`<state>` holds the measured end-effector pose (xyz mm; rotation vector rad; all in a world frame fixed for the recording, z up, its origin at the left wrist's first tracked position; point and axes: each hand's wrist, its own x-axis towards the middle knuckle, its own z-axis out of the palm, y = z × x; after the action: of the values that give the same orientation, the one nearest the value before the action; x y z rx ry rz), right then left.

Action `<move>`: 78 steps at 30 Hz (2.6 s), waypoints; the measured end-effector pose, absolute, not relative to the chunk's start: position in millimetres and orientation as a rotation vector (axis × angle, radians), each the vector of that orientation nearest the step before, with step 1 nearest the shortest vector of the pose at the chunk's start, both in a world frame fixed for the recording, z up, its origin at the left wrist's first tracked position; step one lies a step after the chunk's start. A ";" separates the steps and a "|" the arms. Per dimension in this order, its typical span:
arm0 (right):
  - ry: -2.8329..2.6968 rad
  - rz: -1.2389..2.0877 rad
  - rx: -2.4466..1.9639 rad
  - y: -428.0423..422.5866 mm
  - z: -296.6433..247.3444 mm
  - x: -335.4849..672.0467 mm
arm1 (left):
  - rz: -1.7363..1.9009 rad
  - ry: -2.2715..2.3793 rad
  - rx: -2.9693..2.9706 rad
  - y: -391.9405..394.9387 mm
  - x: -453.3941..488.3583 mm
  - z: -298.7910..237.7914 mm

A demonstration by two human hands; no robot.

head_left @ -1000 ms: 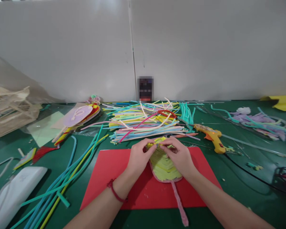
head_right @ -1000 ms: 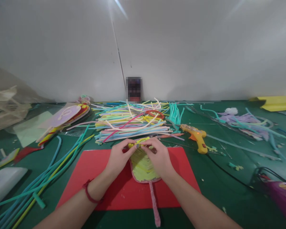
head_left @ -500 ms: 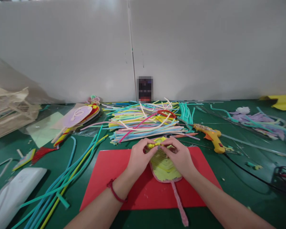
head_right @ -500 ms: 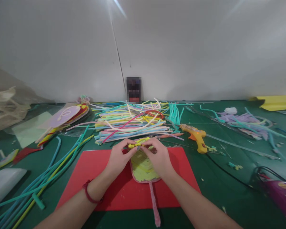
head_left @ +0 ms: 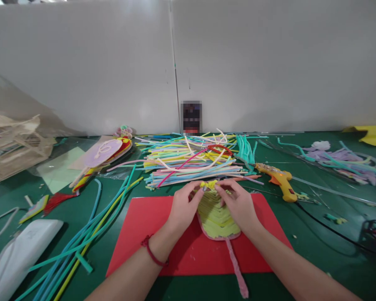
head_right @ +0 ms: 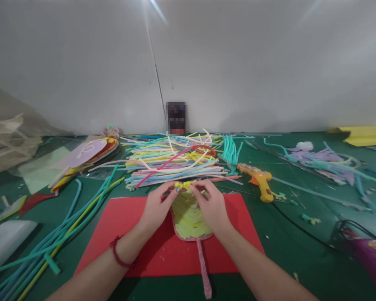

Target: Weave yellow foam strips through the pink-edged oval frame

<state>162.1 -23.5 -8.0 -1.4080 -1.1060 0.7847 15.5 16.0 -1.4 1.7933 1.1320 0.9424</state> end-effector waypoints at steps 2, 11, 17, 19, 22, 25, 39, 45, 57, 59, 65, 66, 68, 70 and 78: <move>-1.104 0.792 -1.409 -23.8 -6.9 162.2 | 0.948 1.150 1.791 15.9 15.5 -1.9; -1.160 0.776 -1.425 -22.2 -13.8 163.5 | 0.935 1.201 1.812 14.8 16.3 -0.4; -1.144 0.768 -1.437 -22.3 -13.5 163.2 | 0.917 1.186 1.846 14.4 16.1 1.5; -1.125 0.784 -1.435 -22.3 -13.4 163.2 | 0.922 1.166 1.836 14.3 16.4 2.1; -1.147 0.786 -1.429 -22.6 -13.3 163.3 | 0.891 1.140 1.822 14.2 16.7 2.8; -1.252 0.751 -1.412 -23.5 -12.3 163.6 | 0.856 1.084 1.817 14.6 16.7 3.4; -1.265 0.748 -1.422 -21.2 -17.9 164.0 | 0.788 1.069 1.665 15.7 17.6 0.9; -1.293 0.735 -1.423 -21.1 -17.1 165.3 | 0.739 1.099 1.862 16.8 17.0 3.8; -1.365 0.696 -1.394 -20.8 -15.2 165.6 | 0.778 1.104 1.862 16.0 18.3 5.4; -1.372 0.705 -1.403 -21.3 -14.1 165.1 | 0.821 1.066 1.866 15.8 17.4 3.9; -1.290 0.789 -1.444 -22.7 -12.9 163.0 | 0.833 1.056 1.799 16.6 17.3 -1.1; -1.273 0.795 -1.446 -22.9 -13.1 162.8 | 0.827 1.048 1.774 16.8 17.5 -1.8; -1.260 0.798 -1.440 -23.1 -13.2 162.8 | 0.817 1.024 1.731 17.1 17.7 -2.7; -1.267 0.789 -1.427 -23.2 -12.8 163.0 | 0.800 0.995 1.716 17.1 17.6 -2.8; -1.389 0.664 -1.304 -23.0 -9.8 165.8 | 0.759 1.022 1.844 17.5 17.7 1.2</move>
<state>165.8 -23.0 -9.8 -1.3043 -1.3887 0.6638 17.7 17.5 1.2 1.8440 1.0222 0.7587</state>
